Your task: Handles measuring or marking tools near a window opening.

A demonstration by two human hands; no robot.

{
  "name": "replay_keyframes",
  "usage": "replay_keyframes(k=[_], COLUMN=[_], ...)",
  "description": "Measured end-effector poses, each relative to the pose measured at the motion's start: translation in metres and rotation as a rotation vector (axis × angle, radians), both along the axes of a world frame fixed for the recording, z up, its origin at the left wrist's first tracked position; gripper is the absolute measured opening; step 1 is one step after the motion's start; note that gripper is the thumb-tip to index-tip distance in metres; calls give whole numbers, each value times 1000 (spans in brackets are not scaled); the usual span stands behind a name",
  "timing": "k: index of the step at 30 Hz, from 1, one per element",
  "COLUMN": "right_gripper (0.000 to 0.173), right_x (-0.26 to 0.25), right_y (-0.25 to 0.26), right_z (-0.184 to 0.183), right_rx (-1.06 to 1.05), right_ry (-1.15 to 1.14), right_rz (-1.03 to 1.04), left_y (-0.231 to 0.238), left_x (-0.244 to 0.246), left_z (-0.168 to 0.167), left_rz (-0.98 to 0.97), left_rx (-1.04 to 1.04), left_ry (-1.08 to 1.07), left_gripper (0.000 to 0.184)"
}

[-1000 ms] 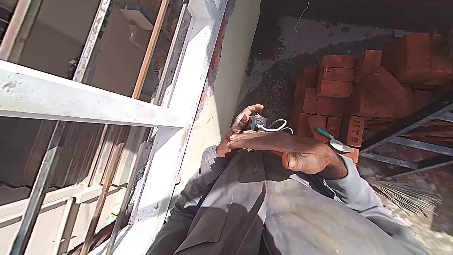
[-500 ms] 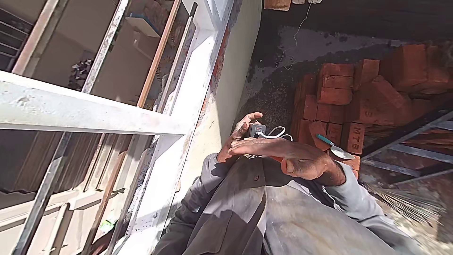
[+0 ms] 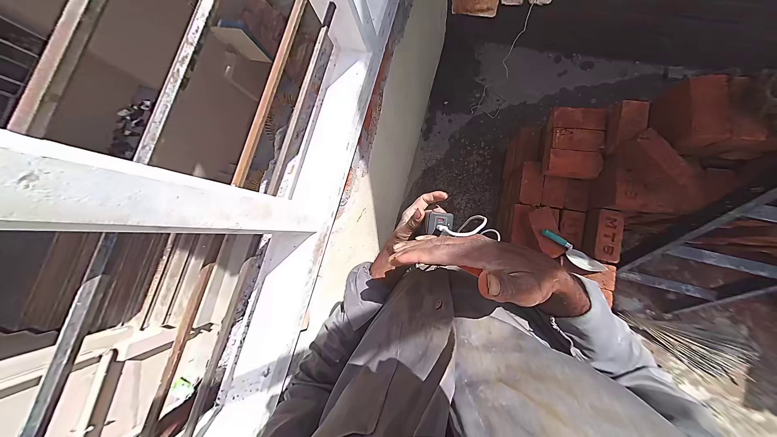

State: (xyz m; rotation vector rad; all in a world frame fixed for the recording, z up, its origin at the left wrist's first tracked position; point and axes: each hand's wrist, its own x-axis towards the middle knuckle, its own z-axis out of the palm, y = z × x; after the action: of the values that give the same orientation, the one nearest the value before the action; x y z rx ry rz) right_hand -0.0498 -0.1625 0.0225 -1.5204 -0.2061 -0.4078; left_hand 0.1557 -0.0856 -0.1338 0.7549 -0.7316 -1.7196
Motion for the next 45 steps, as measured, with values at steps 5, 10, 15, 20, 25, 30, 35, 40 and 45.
replay_keyframes(k=[5,10,15,20,25,30,35,40,45], right_gripper=[95,95,93,93,91,92,94,95,95], right_x=[2,3,3,3,3,1,1,-1,-1], right_y=[-1,-2,-2,-2,-1,1,1,2,2], right_z=[0,2,1,2,1,0,0,-1,-2], right_rx=[9,25,34,28,42,66,60,39,44], right_ry=[-17,-8,-24,-30,-37,-27,-20,-16,-21], right_rz=[7,8,6,5,5,20,23,14,20], left_y=[1,3,13,18,17,3,4,21,22], left_x=[4,2,-4,-8,-8,1,-2,-11,-13], left_z=[-6,-7,44,76,65,1,9,63,69], left_rz=[-16,30,51,61,54,-31,-19,69,64], left_rx=[-2,114,66,-11,18,14,20,58,28], left_ry=[1,78,9,-63,-59,80,89,-26,-38], left_gripper=[72,67,50,51,54,68,65,49,48])
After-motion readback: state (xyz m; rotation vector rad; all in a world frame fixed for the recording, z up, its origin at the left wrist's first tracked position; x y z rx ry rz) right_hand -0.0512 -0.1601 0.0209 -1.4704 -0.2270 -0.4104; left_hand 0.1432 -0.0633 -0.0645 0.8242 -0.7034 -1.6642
